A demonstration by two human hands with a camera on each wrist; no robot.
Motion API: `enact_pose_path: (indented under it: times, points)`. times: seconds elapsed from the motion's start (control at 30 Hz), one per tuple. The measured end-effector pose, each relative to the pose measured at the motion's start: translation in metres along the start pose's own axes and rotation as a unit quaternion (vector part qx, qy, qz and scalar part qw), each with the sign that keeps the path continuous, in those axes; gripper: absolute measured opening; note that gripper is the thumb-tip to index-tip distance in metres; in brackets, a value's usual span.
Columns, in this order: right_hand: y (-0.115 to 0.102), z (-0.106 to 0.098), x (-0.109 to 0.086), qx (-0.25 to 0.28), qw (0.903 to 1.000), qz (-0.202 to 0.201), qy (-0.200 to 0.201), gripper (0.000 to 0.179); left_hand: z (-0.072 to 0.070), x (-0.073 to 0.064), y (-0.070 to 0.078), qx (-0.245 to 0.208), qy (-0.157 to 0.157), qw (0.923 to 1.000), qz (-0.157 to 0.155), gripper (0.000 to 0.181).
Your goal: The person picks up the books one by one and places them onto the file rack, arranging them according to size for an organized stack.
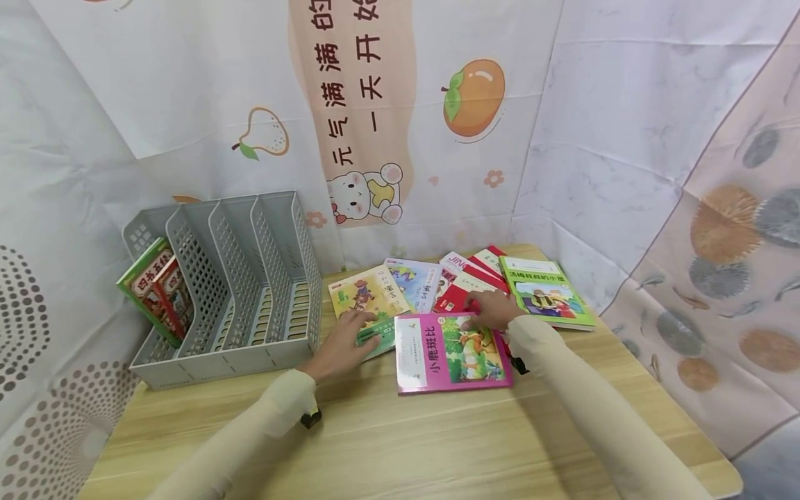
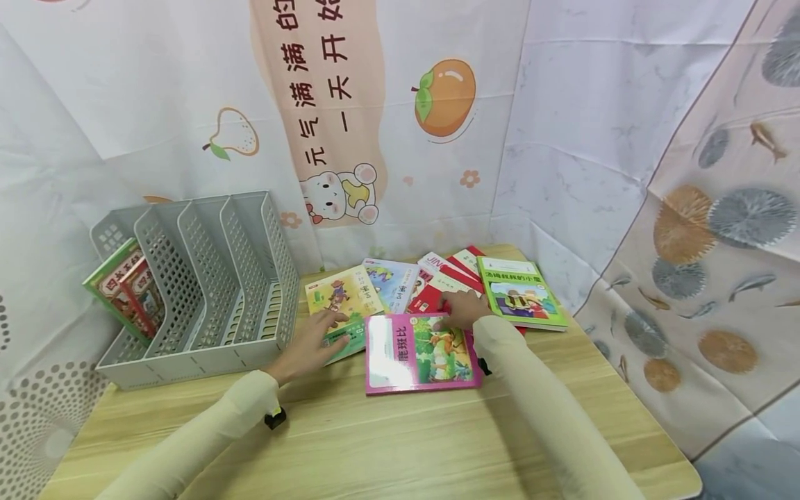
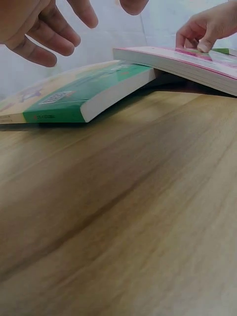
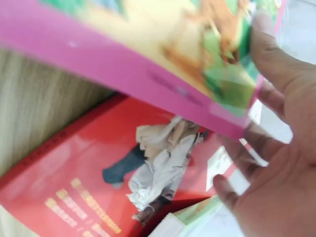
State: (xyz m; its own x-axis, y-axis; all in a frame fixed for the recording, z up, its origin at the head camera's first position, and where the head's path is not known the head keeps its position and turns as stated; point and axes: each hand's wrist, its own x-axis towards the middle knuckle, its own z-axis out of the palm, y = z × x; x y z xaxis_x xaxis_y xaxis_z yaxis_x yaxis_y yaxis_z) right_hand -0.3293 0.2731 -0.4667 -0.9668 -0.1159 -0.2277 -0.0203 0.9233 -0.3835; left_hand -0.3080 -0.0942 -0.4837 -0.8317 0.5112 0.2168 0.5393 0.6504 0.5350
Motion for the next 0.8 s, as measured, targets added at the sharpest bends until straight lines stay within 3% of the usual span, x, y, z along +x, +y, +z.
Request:
enact_pose_path:
  times: [0.2,0.4,0.5,0.63,0.8]
  points:
    - [-0.006,-0.012,-0.006,0.023,0.996,-0.003,-0.086,0.048,0.002,0.0,0.001,-0.008,-0.014,0.9999,-0.002,0.047]
    - [-0.003,-0.025,-0.005,-0.066,0.9822,-0.064,-0.164,0.016,0.003,-0.002,0.002,-0.012,-0.023,0.9995,-0.017,0.047]
    - [0.0,-0.028,-0.008,-0.093,0.9746,-0.06,-0.195,0.012,0.004,-0.003,0.001,-0.008,-0.027,0.9994,-0.023,0.047]
    - [0.009,-0.029,-0.01,-0.05,0.9688,-0.072,-0.232,0.012,0.005,-0.005,0.001,-0.014,-0.036,0.9987,-0.034,0.047]
    - [0.024,-0.032,-0.012,0.04,0.9575,-0.125,-0.257,0.011,0.005,-0.005,-0.001,-0.042,-0.04,0.9976,-0.037,0.043]
